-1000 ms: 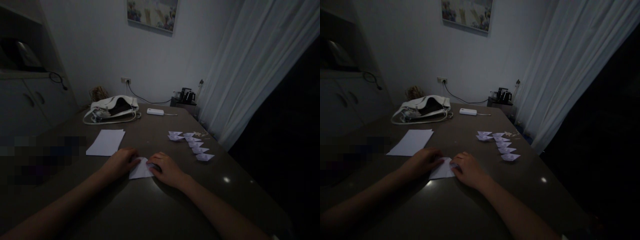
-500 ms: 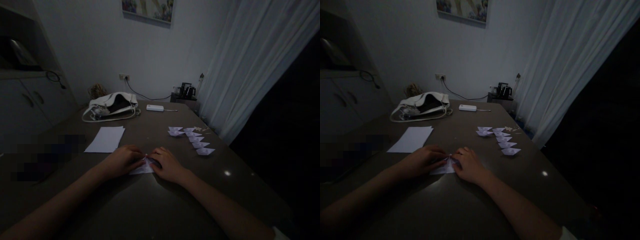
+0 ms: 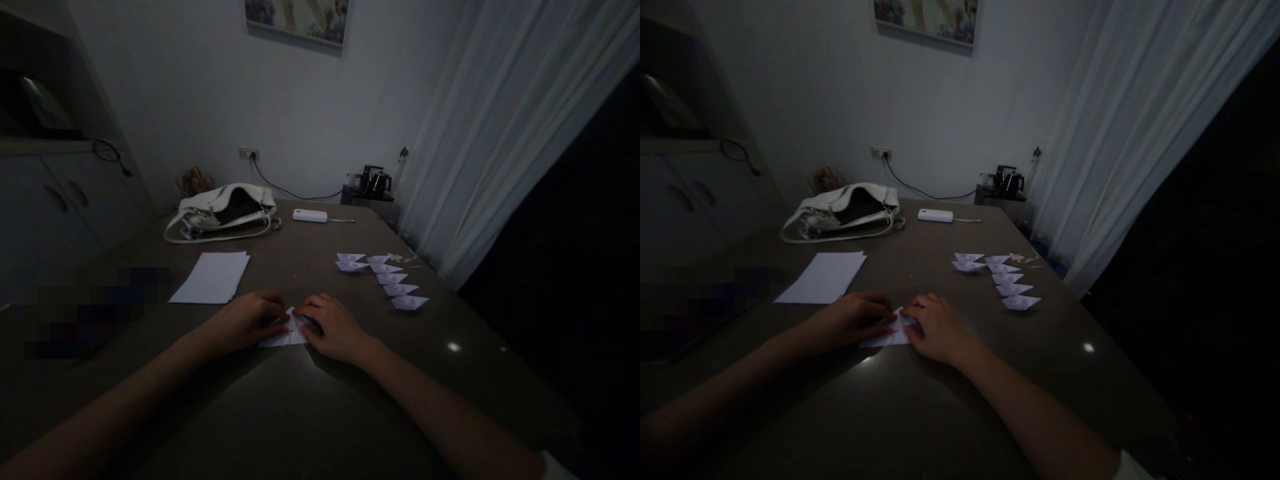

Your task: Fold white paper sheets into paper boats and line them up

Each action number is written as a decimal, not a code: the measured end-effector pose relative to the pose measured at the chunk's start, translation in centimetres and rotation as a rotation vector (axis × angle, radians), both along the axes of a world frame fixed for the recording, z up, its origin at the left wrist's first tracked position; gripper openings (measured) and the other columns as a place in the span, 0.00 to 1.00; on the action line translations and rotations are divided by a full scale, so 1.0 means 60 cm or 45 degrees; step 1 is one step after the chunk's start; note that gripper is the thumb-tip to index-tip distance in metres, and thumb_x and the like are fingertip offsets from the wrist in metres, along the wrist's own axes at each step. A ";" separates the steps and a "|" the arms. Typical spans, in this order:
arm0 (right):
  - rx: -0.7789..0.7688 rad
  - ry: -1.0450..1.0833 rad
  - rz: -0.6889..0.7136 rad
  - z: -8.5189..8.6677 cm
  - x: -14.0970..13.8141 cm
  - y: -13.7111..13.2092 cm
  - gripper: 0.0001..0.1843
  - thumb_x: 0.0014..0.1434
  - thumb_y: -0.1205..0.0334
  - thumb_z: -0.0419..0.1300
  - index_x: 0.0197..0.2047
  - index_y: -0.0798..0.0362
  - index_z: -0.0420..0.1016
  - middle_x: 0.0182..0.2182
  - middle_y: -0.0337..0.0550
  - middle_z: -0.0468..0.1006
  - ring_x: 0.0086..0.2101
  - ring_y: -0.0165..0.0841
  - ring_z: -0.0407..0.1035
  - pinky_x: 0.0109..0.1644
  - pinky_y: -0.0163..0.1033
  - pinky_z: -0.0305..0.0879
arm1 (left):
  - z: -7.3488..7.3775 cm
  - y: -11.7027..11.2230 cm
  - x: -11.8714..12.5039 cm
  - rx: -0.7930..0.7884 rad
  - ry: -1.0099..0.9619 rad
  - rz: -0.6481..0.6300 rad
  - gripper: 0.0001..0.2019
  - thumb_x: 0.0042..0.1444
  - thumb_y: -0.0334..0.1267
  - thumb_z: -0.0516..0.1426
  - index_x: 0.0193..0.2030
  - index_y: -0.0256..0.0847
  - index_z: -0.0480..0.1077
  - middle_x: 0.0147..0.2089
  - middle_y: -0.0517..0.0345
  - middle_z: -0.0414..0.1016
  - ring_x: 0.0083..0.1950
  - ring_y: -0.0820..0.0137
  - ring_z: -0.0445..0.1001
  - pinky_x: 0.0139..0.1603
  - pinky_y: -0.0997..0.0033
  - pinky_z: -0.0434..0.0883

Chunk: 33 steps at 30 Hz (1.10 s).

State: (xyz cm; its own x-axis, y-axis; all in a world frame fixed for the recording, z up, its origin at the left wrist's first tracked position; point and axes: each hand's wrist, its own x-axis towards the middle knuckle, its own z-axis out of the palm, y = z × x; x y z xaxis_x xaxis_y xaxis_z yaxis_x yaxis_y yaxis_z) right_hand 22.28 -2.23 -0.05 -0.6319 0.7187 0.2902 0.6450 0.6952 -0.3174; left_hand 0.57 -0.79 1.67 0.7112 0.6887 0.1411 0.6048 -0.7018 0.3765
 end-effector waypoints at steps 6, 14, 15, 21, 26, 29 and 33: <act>0.006 0.005 0.005 -0.003 0.000 0.002 0.15 0.59 0.63 0.55 0.49 0.53 0.71 0.42 0.46 0.71 0.44 0.35 0.62 0.48 0.41 0.57 | 0.001 -0.002 0.003 -0.034 -0.016 0.035 0.13 0.58 0.45 0.53 0.40 0.41 0.74 0.41 0.53 0.72 0.37 0.69 0.72 0.37 0.72 0.67; 0.005 0.019 0.027 0.001 0.000 0.002 0.14 0.59 0.64 0.55 0.48 0.53 0.71 0.41 0.44 0.72 0.43 0.34 0.62 0.47 0.40 0.57 | 0.001 -0.003 0.004 -0.076 -0.050 0.028 0.11 0.59 0.43 0.52 0.38 0.42 0.75 0.42 0.54 0.71 0.39 0.69 0.72 0.39 0.73 0.66; 0.001 0.019 0.029 0.001 0.000 0.002 0.14 0.58 0.64 0.55 0.48 0.52 0.72 0.41 0.44 0.72 0.43 0.34 0.62 0.47 0.40 0.57 | 0.001 -0.004 0.004 -0.083 -0.047 0.034 0.11 0.59 0.42 0.53 0.38 0.42 0.75 0.42 0.54 0.71 0.39 0.69 0.72 0.39 0.73 0.66; -0.025 0.029 0.024 0.001 0.000 0.002 0.13 0.58 0.65 0.56 0.47 0.49 0.74 0.40 0.43 0.71 0.42 0.33 0.62 0.47 0.40 0.57 | -0.003 0.001 0.004 -0.119 -0.071 0.076 0.12 0.57 0.43 0.54 0.40 0.42 0.76 0.41 0.54 0.71 0.39 0.68 0.71 0.38 0.73 0.65; -0.035 0.025 -0.035 0.000 -0.004 0.000 0.11 0.57 0.64 0.56 0.43 0.50 0.76 0.41 0.43 0.72 0.42 0.34 0.63 0.46 0.40 0.57 | -0.015 0.014 -0.003 -0.145 -0.098 0.032 0.11 0.57 0.43 0.55 0.37 0.42 0.77 0.40 0.54 0.71 0.40 0.68 0.71 0.39 0.72 0.66; -0.029 0.041 -0.073 -0.002 -0.009 -0.002 0.10 0.58 0.62 0.56 0.41 0.51 0.77 0.40 0.44 0.72 0.42 0.34 0.63 0.46 0.40 0.57 | -0.020 0.019 -0.006 -0.108 -0.098 0.031 0.11 0.56 0.43 0.55 0.39 0.44 0.77 0.40 0.54 0.71 0.39 0.68 0.71 0.38 0.72 0.65; -0.019 0.071 -0.150 -0.005 -0.018 -0.006 0.11 0.58 0.57 0.58 0.41 0.50 0.77 0.39 0.43 0.73 0.41 0.34 0.64 0.44 0.40 0.58 | -0.019 0.018 -0.005 -0.114 -0.116 0.018 0.10 0.56 0.41 0.55 0.41 0.44 0.76 0.40 0.54 0.70 0.40 0.67 0.71 0.39 0.72 0.66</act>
State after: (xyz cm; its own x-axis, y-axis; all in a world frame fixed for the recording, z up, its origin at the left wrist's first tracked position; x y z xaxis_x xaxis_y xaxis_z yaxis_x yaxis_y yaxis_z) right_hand 21.21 -2.60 -0.32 -0.5263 0.7913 0.3112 0.7028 0.6108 -0.3646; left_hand 0.26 0.28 0.54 0.6884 0.7112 0.1426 0.5746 -0.6547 0.4911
